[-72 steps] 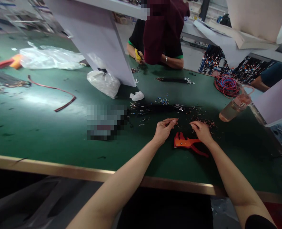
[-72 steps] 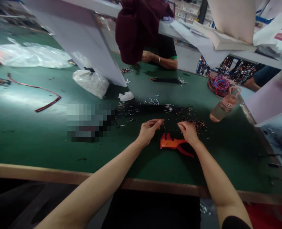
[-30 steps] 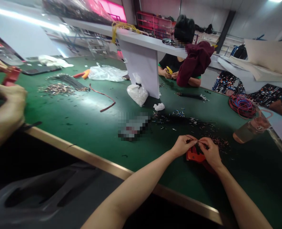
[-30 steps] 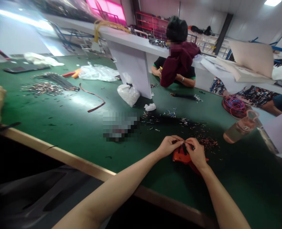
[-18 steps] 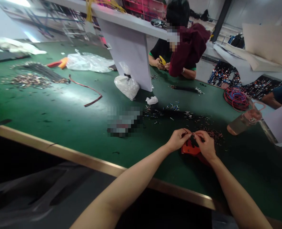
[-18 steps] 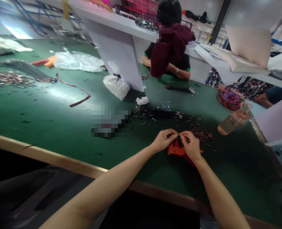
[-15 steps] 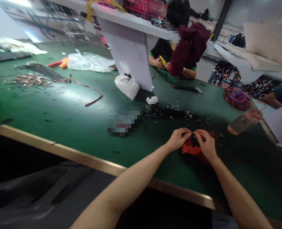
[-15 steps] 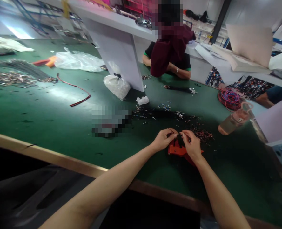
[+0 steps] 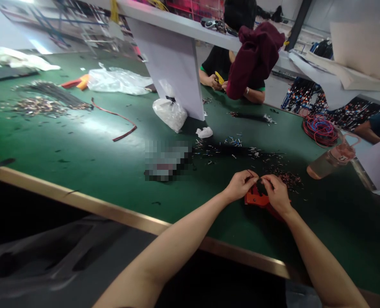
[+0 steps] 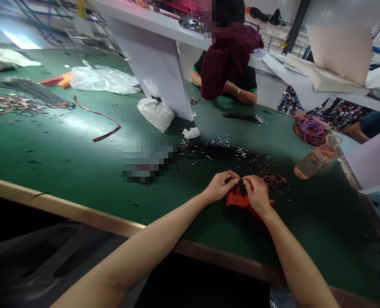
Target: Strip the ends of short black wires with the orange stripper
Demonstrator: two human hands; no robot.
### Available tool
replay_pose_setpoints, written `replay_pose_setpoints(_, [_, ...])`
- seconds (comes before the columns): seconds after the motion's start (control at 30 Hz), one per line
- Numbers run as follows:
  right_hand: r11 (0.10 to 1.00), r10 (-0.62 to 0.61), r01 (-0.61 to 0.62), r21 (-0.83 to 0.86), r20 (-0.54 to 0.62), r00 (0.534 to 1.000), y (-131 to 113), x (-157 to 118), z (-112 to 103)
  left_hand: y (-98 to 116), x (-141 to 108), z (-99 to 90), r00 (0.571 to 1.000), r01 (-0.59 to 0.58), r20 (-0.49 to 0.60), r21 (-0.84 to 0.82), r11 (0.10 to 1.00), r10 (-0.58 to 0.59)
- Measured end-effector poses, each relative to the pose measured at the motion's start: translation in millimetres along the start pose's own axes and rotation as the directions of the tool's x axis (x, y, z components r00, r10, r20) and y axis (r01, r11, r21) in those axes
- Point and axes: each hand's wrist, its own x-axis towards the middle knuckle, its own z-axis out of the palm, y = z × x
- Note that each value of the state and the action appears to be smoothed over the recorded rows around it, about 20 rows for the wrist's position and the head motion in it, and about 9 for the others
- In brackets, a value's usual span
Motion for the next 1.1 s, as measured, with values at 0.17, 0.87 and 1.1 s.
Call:
replay_pose_setpoints(0.17, [0.977, 0.147, -0.158, 0.14, 0.085, 0.985, -4.3, 1.0, -1.9, 0.6, -0.2, -0.9, 1.0, -0.007, 0.014, 0.038, 0.999, 0.006])
replay_pose_setpoints(0.87, [0.98, -0.012, 0.024, -0.197, 0.062, 0.998, 6.4, 0.3, 3.7, -3.0, -0.4, -0.7, 1.0, 0.002, 0.018, 0.128, 0.992, -0.004])
replay_pose_setpoints(1.1, [0.941, 0.042, 0.015, -0.338, 0.161, 0.986, 2.5, 5.8, -16.1, -14.2, 5.8, -2.2, 0.963, 0.217, -0.144, -0.096, 0.972, -0.229])
